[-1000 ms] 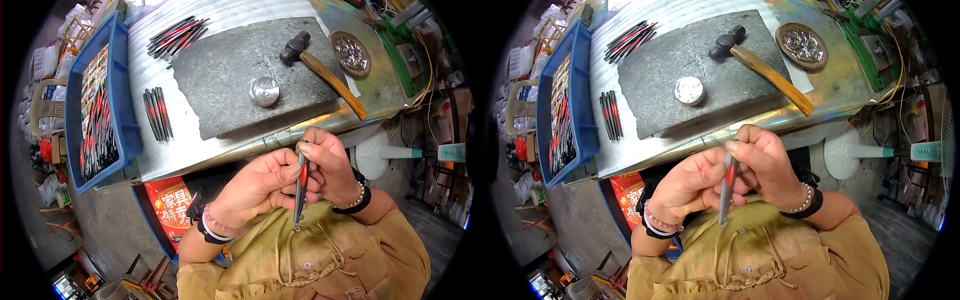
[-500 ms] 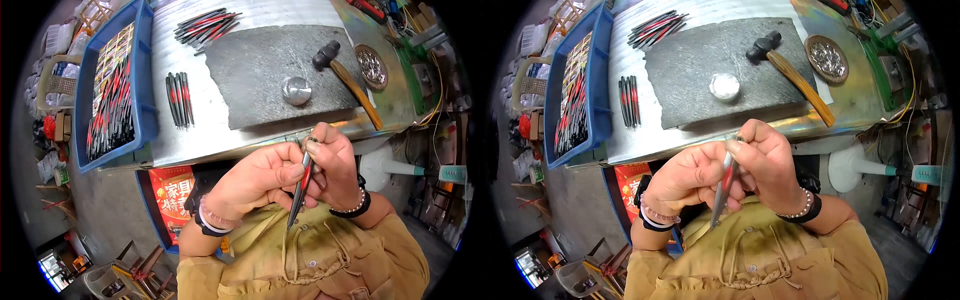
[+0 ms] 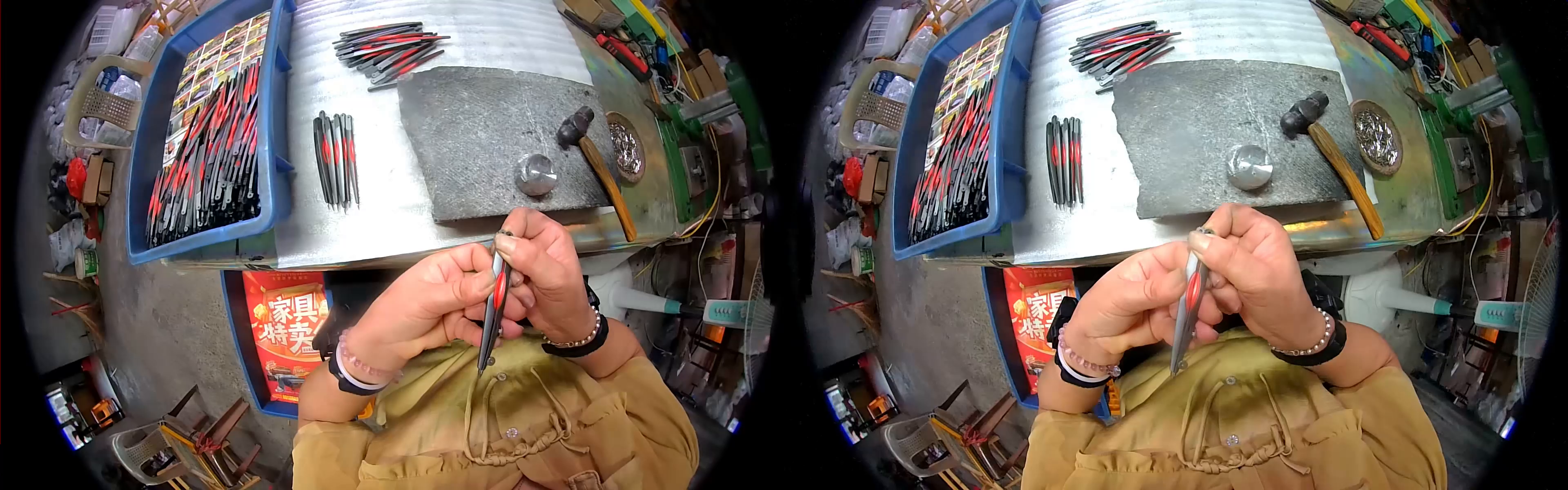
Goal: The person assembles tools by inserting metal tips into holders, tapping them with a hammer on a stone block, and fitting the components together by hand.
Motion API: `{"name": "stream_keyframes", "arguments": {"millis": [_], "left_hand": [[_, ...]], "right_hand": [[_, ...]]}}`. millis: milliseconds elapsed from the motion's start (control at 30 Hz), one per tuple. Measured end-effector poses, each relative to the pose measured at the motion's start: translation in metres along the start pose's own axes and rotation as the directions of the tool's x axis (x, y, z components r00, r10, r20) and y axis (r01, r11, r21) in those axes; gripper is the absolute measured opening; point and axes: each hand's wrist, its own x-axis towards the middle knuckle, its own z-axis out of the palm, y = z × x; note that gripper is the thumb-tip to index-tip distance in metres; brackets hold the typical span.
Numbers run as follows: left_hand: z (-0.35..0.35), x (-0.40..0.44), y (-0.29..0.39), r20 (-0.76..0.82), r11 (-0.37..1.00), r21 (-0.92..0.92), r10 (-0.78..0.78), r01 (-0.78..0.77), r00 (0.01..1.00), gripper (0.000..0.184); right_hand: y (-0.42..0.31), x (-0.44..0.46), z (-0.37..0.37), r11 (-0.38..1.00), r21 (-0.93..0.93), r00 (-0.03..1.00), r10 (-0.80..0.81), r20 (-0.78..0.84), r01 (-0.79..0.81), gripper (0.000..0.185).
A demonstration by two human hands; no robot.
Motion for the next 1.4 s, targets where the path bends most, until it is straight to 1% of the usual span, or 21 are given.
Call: {"name": "stream_keyframes", "arguments": {"millis": [233,333,533,633,833,933,1033,1133,1333,1400], "left_hand": [[-0.006,-0.008,-0.001,0.005,0.998,-0.054,0.011,-0.011,1.0,0.029],[-0.01,-0.009,-0.002,0.055,0.993,-0.118,0.015,-0.009,0.998,0.035],[-0.007,-0.008,-0.007,0.024,0.988,-0.149,0.031,-0.027,0.999,0.037],[-0.009,-0.007,-0.01,0.059,0.989,-0.14,0.044,-0.036,0.997,0.028],[-0.005,-0.008,-0.014,0.022,0.989,-0.131,0.068,-0.065,0.997,0.024],[-0.006,-0.008,-0.019,0.031,0.991,-0.116,0.077,-0.073,0.997,0.038],[-0.003,-0.007,-0.02,0.0,0.992,-0.096,0.079,-0.079,0.997,0.038],[0.003,-0.006,-0.019,-0.045,0.994,-0.087,0.068,-0.071,0.997,0.022],[0.004,-0.003,-0.021,-0.075,0.996,-0.03,0.079,-0.082,0.994,0.018],[0.011,-0.005,-0.018,-0.155,0.996,0.054,0.078,-0.071,0.985,0.017]], "right_hand": [[0.005,0.004,0.008,0.999,-0.049,1.0,0.019,-0.006,-0.019,0.015],[0.004,0.003,0.008,0.998,-0.051,1.0,0.027,-0.008,-0.028,0.015],[0.001,0.001,0.008,0.997,-0.044,0.998,0.063,-0.004,-0.063,0.017],[0.002,0.0,0.007,0.997,-0.026,0.997,0.077,0.008,-0.077,0.017],[0.008,-0.001,-0.001,0.996,0.0,0.995,0.091,0.029,-0.091,0.018],[0.01,-0.002,-0.005,0.996,0.02,0.995,0.092,0.034,-0.092,0.018],[0.011,-0.004,-0.007,0.995,0.04,0.995,0.094,0.043,-0.095,0.018],[0.012,-0.006,-0.009,0.994,0.057,0.995,0.091,0.046,-0.094,0.018],[0.016,-0.007,-0.017,0.993,0.077,0.995,0.08,0.062,-0.085,0.018],[0.016,-0.009,-0.02,0.994,0.072,0.995,0.074,0.06,-0.078,0.017]]}}
